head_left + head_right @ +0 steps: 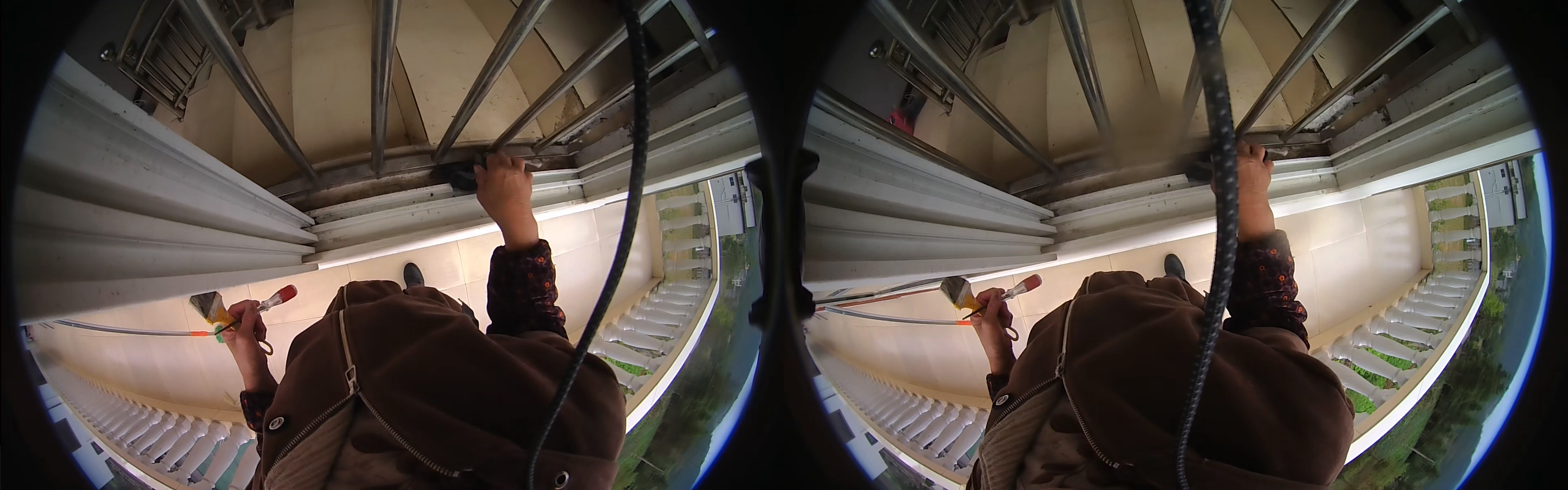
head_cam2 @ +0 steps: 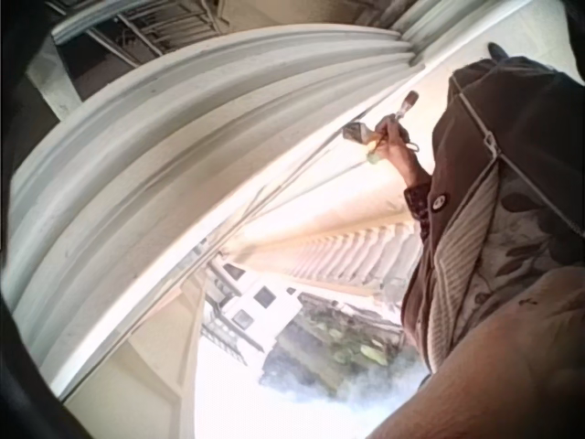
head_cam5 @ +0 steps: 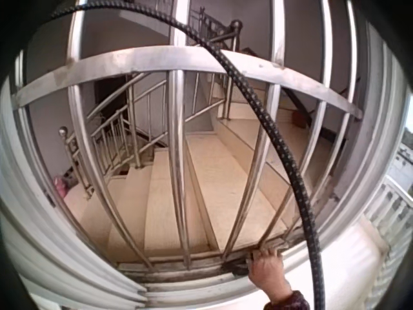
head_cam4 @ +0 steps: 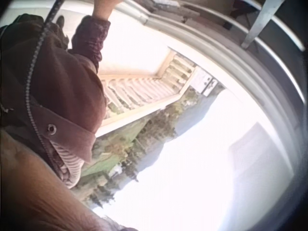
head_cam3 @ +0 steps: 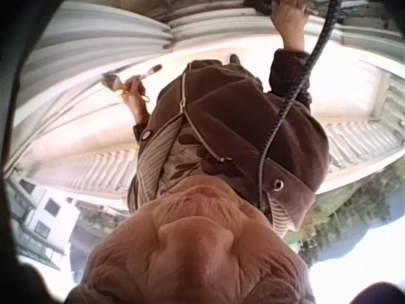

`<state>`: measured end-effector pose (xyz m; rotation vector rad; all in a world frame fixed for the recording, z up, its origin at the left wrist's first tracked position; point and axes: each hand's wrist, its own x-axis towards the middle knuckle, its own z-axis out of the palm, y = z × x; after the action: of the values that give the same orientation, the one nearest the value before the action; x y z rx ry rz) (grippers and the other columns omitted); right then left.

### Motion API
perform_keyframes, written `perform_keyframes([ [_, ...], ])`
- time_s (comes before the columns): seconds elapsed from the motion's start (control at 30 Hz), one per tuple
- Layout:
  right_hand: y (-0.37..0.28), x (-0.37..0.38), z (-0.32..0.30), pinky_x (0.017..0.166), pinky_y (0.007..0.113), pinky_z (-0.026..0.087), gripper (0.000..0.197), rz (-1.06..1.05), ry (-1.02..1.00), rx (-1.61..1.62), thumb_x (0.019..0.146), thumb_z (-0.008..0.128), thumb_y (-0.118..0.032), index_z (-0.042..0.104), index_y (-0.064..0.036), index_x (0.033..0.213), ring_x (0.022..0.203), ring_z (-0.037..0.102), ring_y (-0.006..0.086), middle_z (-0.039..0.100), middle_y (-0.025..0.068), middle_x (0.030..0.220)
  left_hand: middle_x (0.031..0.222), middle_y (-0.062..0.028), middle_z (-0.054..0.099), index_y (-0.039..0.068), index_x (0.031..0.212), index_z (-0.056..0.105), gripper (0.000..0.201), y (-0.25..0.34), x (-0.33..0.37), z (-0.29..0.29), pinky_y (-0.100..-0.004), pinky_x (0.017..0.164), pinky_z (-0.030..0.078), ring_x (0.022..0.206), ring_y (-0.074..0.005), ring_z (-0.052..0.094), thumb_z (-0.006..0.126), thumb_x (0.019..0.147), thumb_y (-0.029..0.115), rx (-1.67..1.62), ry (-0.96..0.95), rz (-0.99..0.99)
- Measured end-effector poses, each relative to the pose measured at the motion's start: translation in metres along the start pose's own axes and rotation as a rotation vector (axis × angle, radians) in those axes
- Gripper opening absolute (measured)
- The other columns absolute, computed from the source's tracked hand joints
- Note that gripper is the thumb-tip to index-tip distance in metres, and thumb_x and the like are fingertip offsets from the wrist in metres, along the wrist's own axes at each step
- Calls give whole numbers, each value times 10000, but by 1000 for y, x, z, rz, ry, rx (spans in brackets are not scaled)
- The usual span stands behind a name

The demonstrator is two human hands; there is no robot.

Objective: The person cleans a window frame on a balcony using a cloth and a brush. They wipe the frame and brush the edges, then briefly handle a smartphone before resuming cleaning.

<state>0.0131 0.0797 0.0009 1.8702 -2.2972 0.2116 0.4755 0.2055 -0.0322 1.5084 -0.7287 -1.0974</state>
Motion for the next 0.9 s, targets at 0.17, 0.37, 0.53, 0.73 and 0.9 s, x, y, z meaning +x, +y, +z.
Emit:
perform_keyframes([
  [0.17,-66,23,3,872,608,397,348,-281,-373,-9,903,507,-326,763,-91,873,985,634,374,730,125,963,576,36,446,6,872,635,131,-4,-1,-4,-208,431,238,457,-36,330,661,912,127,14,10,-32],
  [0.37,-89,26,19,801,526,410,223,-211,-281,56,816,589,-279,743,-128,872,884,639,338,721,111,871,576,52,432,29,869,633,121,-7,2,-9,-213,432,217,463,-28,318,670,903,138,41,40,-90],
  [0.53,-76,4,12,779,463,454,121,-196,-111,322,817,643,-140,714,-83,898,887,643,330,713,123,879,593,65,406,46,877,625,106,-2,3,-5,-213,445,218,481,-26,308,666,893,142,38,18,-66],
  [0.73,36,-16,-23,720,440,524,91,-25,561,591,875,637,-55,665,-39,960,846,632,374,676,140,889,582,56,380,53,890,634,87,0,7,5,-222,445,219,490,-33,291,643,906,138,34,28,-48],
  [0.9,63,-22,5,784,447,430,99,1,329,94,816,696,-165,700,-87,876,963,594,288,661,63,891,586,57,391,41,904,634,97,-5,8,1,-224,446,219,490,-34,289,638,908,138,49,24,-42],
])
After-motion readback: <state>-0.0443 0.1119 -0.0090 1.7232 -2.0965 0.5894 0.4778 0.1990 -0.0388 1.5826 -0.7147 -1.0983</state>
